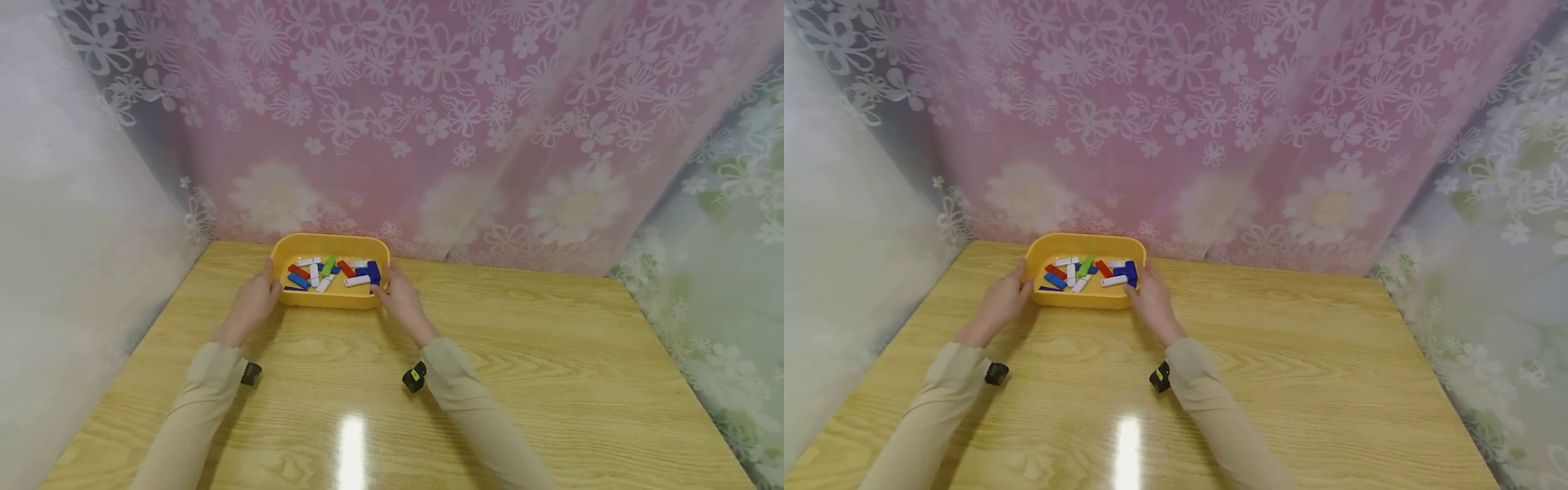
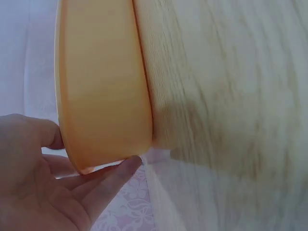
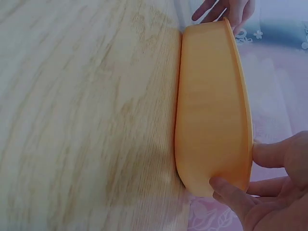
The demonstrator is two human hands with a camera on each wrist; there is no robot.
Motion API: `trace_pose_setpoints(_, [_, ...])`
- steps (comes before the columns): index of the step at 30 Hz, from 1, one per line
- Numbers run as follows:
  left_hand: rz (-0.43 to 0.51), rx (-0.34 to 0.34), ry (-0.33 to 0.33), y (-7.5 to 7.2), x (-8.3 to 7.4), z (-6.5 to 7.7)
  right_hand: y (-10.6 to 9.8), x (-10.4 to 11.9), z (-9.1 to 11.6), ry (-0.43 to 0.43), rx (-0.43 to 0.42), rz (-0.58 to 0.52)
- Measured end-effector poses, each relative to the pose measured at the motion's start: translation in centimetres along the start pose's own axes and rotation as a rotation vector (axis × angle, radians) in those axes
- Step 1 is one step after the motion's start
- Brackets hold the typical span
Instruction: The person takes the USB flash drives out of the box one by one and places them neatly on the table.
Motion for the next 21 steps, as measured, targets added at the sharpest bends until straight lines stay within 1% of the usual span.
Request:
trace_pose_setpoints(4, [0.027,-0.002,-0.018,0.0,0.1,0.1,0.1,0.0,0.0,0.032,0.006,-0.031])
trace_pose_setpoints(8, [0.068,-0.003,-0.043,0.0,0.1,0.2,0.1,0.0,0.0,0.038,0.003,-0.032])
trace_pose_setpoints(14, [0.068,-0.017,-0.044,0.1,-0.2,0.3,0.3,-0.1,-0.1,0.051,0.013,-0.028])
trace_pose_setpoints(18, [0.065,-0.026,-0.037,0.4,-0.6,0.2,0.3,-0.6,-0.2,0.071,0.009,-0.021])
trace_pose_setpoints(21, [0.068,-0.017,-0.047,0.8,-0.9,0.3,0.3,-1.2,-0.2,0.085,0.012,-0.027])
Point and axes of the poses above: each hand's wrist, its own z-axis away from the middle knuckle, its own y-axis out of the palm, x = y × z, the point moved 8 cm from there along -z, towards the middle knuckle, and after that the axes turned 11 degrees about z, right-handed, at the moved point
